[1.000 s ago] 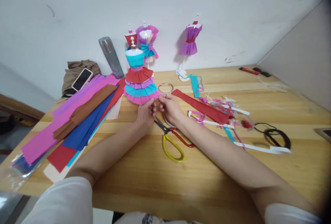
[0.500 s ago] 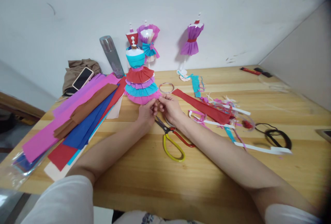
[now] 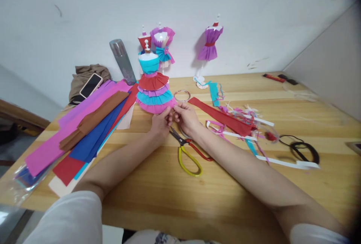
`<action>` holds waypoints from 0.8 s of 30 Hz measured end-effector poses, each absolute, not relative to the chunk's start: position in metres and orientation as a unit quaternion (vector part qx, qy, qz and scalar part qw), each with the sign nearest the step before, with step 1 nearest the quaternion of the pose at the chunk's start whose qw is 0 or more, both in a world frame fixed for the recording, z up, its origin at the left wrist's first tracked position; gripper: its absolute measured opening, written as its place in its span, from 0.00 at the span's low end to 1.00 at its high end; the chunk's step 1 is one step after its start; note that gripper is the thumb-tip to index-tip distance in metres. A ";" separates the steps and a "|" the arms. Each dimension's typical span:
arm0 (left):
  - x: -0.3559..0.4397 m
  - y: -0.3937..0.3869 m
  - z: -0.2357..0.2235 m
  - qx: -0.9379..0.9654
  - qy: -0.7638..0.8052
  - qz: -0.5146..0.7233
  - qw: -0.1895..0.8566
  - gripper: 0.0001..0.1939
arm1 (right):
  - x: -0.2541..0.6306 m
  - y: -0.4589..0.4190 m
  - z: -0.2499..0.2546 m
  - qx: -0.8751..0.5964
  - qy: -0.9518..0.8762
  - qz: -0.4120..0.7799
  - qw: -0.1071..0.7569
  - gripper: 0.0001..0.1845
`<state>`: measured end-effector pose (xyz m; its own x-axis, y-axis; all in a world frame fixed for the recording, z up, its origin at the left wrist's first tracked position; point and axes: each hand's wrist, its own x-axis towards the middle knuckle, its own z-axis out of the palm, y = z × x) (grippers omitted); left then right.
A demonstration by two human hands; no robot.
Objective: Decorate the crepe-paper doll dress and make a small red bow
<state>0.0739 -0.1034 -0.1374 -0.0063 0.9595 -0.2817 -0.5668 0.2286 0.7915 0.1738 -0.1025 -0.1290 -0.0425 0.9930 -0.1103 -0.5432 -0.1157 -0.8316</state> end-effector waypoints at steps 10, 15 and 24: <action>0.073 -0.107 -0.135 0.218 0.415 0.581 0.665 0.18 | 0.175 -0.101 -0.129 -0.365 -0.297 0.650 0.597 0.16; 0.073 -0.106 -0.137 0.233 0.415 0.579 0.663 0.17 | 0.173 -0.102 -0.129 -0.361 -0.297 0.652 0.597 0.16; 0.076 -0.106 -0.136 0.224 0.429 0.583 0.653 0.16 | 0.172 -0.104 -0.130 -0.355 -0.298 0.648 0.604 0.17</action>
